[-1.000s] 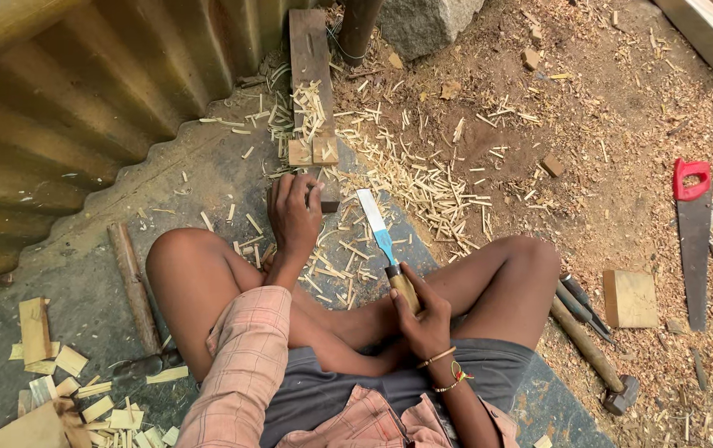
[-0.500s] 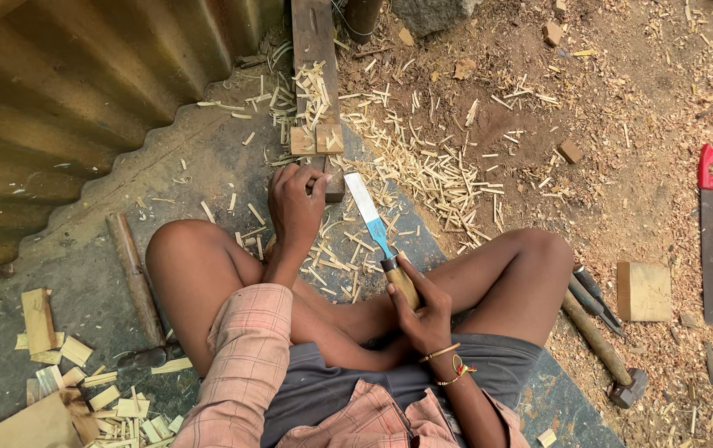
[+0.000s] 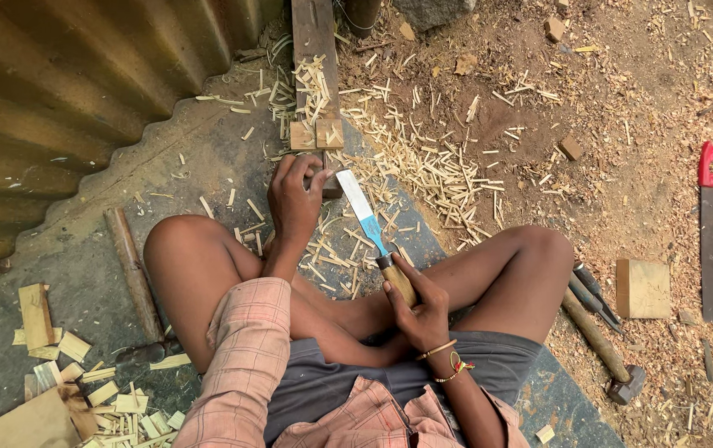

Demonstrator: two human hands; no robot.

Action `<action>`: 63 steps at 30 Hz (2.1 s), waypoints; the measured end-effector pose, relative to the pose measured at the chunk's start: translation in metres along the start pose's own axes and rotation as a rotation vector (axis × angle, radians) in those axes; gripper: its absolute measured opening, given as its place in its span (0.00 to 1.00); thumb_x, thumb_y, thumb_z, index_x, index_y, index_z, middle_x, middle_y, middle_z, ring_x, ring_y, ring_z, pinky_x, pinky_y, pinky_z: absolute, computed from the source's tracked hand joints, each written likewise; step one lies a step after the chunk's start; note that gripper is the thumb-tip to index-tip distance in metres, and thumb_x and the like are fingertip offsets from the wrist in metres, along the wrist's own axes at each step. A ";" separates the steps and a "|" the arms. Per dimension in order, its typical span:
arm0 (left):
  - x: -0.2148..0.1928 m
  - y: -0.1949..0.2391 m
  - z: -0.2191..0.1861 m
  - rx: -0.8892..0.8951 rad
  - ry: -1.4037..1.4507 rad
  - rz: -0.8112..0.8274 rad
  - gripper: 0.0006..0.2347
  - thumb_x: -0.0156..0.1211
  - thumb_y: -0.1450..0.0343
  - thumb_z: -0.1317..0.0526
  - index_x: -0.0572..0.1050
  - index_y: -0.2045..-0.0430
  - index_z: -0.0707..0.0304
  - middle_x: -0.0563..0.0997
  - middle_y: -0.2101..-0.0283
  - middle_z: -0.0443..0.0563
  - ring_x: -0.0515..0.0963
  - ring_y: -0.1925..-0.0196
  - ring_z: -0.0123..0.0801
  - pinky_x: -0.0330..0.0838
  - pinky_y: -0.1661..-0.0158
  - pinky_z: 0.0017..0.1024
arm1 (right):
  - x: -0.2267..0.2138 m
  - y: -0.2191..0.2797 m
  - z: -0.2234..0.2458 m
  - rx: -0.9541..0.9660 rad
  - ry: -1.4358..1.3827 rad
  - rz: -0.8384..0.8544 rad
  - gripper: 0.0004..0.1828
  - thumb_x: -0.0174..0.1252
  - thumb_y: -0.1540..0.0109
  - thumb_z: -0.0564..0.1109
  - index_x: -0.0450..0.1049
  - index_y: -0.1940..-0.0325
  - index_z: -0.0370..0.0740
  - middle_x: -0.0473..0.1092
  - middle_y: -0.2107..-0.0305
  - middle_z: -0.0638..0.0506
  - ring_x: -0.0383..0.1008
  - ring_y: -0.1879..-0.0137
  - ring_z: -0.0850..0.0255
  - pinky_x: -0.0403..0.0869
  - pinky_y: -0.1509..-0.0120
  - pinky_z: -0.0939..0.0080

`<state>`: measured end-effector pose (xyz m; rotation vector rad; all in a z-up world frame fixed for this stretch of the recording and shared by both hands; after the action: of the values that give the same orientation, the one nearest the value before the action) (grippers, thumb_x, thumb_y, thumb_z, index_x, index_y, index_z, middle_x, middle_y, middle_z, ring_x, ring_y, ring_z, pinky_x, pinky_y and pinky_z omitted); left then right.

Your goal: The person sits cross-legged on the ground and uses a chisel and a wooden mallet to carve a small rectangular piece of wood. They repeatedly position the chisel and strike it with the mallet to remove wood shavings, occasionally adjusting the wood's position.

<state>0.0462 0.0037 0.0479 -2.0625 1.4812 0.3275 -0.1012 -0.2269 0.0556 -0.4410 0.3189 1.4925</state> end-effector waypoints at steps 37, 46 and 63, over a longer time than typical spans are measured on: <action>0.007 0.004 0.017 0.037 0.019 -0.038 0.04 0.65 0.34 0.71 0.75 0.73 0.66 0.71 0.71 0.53 0.73 0.64 0.47 0.67 0.61 0.42 | 0.038 -0.011 0.018 -0.217 0.242 -0.088 0.27 0.62 0.38 0.39 0.73 0.34 0.46 0.77 0.51 0.40 0.81 0.53 0.45 0.79 0.52 0.54; 0.003 0.004 0.008 0.054 0.071 -0.062 0.05 0.65 0.35 0.72 0.75 0.72 0.67 0.72 0.70 0.53 0.74 0.67 0.45 0.69 0.63 0.40 | 0.048 -0.016 0.016 -0.215 0.094 -0.149 0.26 0.61 0.38 0.39 0.74 0.35 0.42 0.78 0.55 0.40 0.83 0.54 0.49 0.79 0.51 0.55; 0.009 0.009 0.014 -0.003 0.063 -0.050 0.08 0.68 0.36 0.69 0.76 0.68 0.65 0.71 0.68 0.53 0.74 0.66 0.46 0.69 0.62 0.41 | 0.045 -0.024 -0.018 0.041 -0.192 -0.050 0.27 0.65 0.40 0.42 0.75 0.35 0.41 0.81 0.59 0.47 0.77 0.59 0.68 0.76 0.55 0.64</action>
<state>0.0428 0.0027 0.0293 -2.1266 1.4633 0.2469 -0.0733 -0.1960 0.0203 -0.2691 0.1852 1.4639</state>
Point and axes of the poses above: each hand's wrist, its own y-axis away from the middle knuckle, its own x-axis out of the palm, z = x × y, the point moved 6 cm from there along -y, towards the middle knuckle
